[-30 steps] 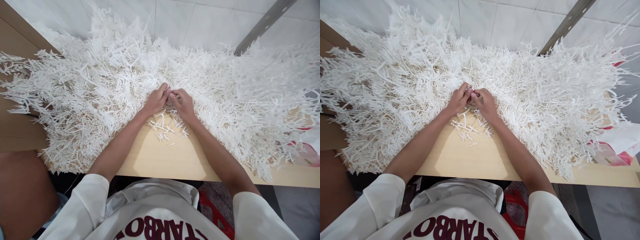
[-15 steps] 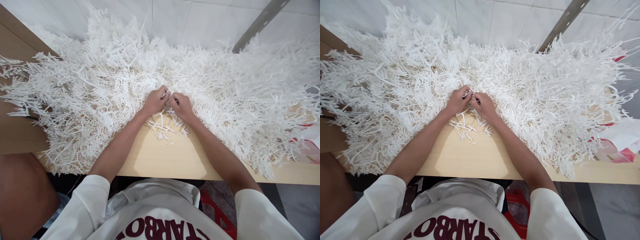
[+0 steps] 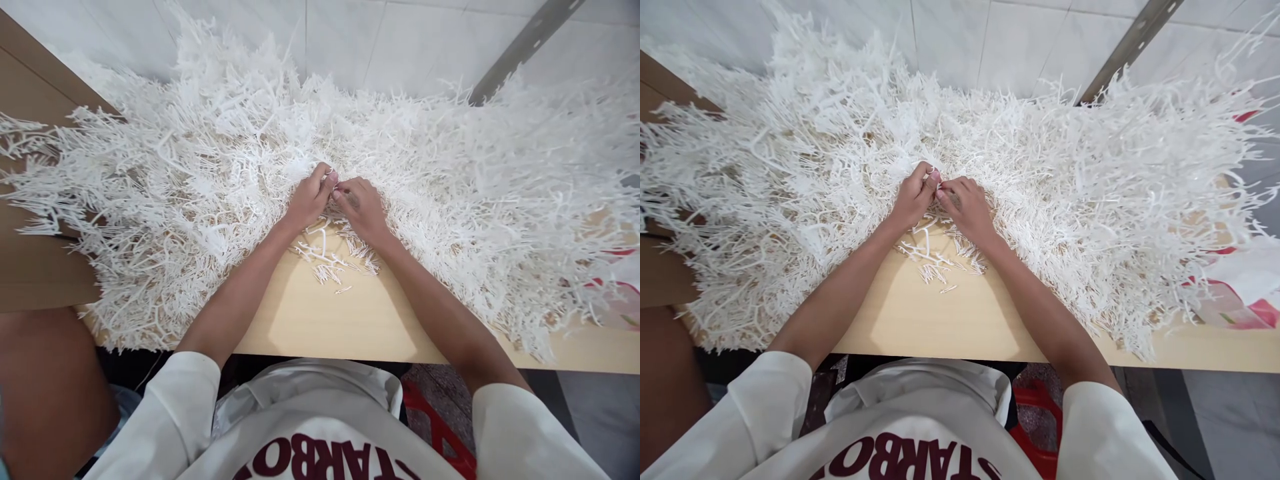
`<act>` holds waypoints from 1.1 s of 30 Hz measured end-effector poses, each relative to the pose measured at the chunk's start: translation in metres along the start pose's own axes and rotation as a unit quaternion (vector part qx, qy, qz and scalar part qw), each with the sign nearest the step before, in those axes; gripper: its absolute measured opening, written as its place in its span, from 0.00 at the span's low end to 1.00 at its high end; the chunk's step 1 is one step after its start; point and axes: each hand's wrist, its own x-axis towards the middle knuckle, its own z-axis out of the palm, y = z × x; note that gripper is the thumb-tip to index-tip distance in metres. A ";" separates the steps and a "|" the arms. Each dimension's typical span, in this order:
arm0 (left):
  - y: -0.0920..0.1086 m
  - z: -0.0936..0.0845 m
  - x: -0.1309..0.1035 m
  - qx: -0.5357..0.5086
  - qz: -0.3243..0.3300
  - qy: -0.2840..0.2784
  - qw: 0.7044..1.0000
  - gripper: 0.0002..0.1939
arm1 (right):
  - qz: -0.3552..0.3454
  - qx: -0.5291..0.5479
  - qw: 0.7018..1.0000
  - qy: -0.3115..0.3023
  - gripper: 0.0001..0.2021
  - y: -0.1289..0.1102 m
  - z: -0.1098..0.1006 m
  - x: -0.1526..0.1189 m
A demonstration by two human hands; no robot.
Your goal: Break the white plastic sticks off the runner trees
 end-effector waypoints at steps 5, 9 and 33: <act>0.006 -0.002 0.000 0.030 0.031 -0.032 0.999 0.29 | -0.001 -0.059 0.998 0.002 0.14 -0.002 0.002 -0.003; 0.001 0.001 0.003 0.073 0.047 -0.047 0.995 0.32 | -0.030 -0.078 0.997 -0.006 0.13 -0.002 0.002 -0.004; 0.003 -0.001 0.001 0.017 0.003 0.025 1.000 0.27 | -0.012 -0.064 0.997 -0.043 0.22 -0.015 -0.001 -0.007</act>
